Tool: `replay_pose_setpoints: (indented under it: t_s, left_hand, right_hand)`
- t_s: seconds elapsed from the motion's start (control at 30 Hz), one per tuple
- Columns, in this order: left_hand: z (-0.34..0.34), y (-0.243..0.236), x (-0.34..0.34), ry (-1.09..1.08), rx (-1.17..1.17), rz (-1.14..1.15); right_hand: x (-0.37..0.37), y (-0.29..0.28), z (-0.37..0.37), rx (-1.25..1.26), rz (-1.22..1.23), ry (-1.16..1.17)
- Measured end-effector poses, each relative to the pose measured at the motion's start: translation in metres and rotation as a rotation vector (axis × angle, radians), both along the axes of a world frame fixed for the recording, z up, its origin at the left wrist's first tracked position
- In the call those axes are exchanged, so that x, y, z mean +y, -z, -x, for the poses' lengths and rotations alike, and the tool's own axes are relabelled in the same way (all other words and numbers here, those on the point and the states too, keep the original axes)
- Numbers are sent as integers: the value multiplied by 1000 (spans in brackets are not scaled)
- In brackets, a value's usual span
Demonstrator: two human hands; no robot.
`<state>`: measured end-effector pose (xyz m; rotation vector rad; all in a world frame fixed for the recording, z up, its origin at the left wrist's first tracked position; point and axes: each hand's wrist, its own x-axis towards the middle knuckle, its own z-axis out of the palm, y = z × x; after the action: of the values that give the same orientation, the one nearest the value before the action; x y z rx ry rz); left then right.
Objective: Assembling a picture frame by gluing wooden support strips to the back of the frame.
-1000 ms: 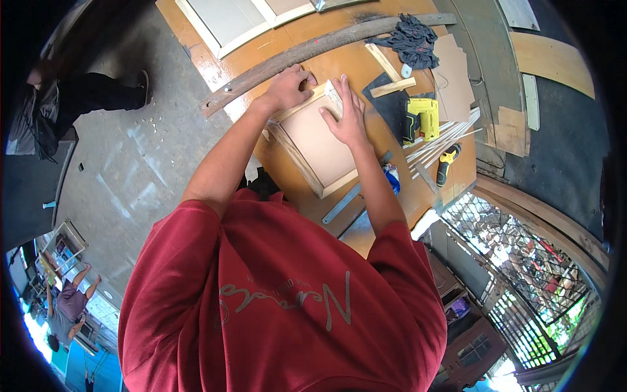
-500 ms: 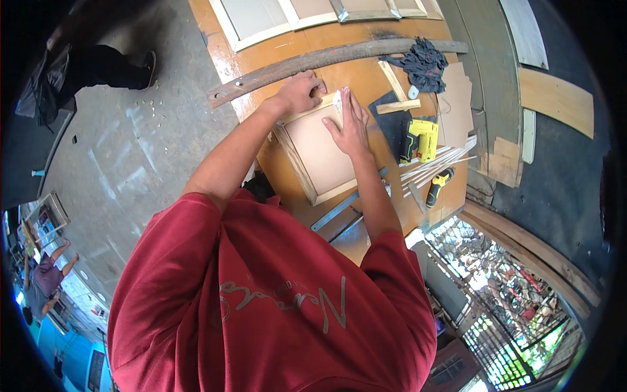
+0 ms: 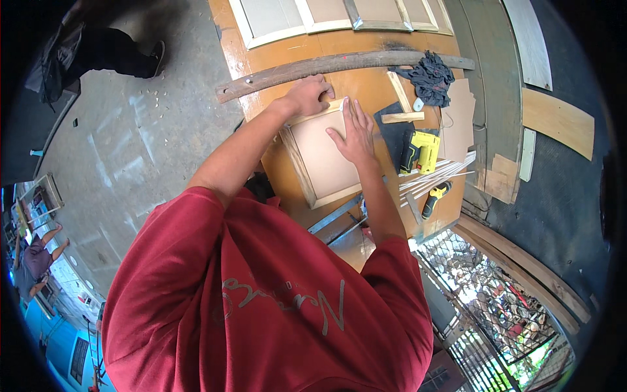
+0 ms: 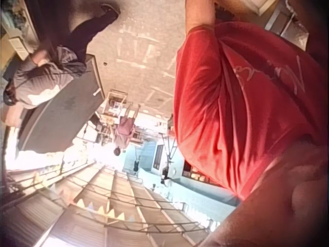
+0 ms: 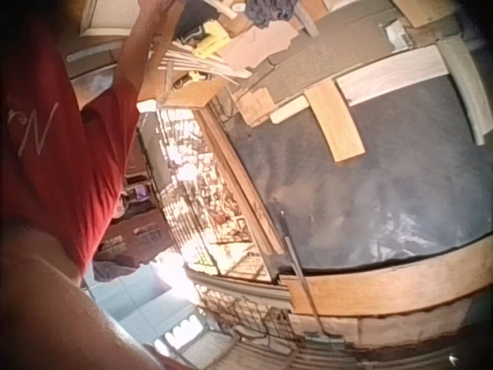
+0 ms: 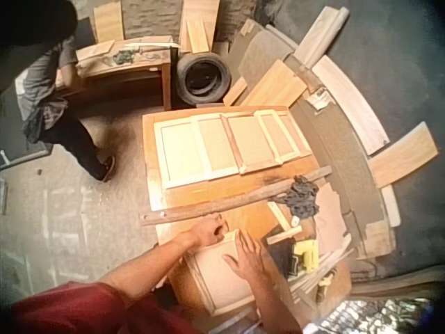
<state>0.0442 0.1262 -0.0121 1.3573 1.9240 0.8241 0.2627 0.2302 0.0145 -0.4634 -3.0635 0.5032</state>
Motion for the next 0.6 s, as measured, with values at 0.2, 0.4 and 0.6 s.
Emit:
replay_pose_setpoints:
  t_s: [0.2, 0.4, 0.6]
  left_hand:
    - [0, -2, 1, 7, -11, 13]
    - [-2, 2, -1, -6, 14, -55]
    - [-2, 0, -1, -9, 10, -44]
  right_hand:
    - [-3, -1, -5, 4, 24, -19]
    - [-10, -7, -16, -33, 59, -81]
    - [-4, -1, -13, 198, 162, 70]
